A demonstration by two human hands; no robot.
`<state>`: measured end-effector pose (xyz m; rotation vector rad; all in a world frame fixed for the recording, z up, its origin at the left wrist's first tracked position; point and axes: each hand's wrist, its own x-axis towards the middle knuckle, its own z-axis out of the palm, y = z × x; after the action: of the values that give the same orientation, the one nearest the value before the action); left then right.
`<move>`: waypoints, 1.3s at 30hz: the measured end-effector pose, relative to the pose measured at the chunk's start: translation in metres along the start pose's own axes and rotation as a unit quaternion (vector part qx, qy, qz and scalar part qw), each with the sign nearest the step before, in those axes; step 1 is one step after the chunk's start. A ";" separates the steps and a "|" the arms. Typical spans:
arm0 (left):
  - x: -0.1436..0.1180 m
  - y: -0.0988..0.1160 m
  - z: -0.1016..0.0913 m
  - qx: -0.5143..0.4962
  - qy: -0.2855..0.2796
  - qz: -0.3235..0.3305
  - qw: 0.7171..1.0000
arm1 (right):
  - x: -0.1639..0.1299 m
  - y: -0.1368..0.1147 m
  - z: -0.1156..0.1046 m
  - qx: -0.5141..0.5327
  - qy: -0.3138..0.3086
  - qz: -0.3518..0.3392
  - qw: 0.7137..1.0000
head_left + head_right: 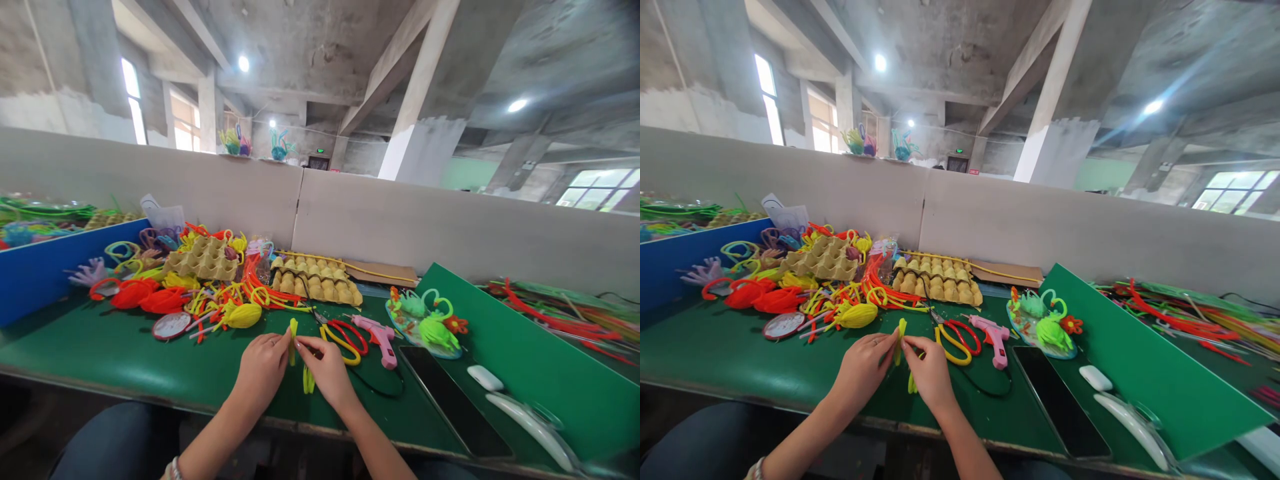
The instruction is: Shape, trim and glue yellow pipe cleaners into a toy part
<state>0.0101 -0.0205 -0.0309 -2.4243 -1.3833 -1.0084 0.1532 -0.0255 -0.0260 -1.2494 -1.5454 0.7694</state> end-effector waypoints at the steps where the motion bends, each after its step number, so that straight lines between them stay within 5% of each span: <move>1: 0.000 0.000 0.001 0.007 -0.003 0.005 1.000 | 0.000 0.000 0.000 -0.005 0.001 -0.004 1.000; 39: -0.002 0.003 0.004 0.076 0.045 0.080 0.993 | -0.008 -0.005 0.002 -0.224 0.029 -0.088 0.970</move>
<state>0.0137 -0.0217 -0.0343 -2.3065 -1.1712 -0.9250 0.1495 -0.0344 -0.0248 -1.4147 -1.8140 0.2694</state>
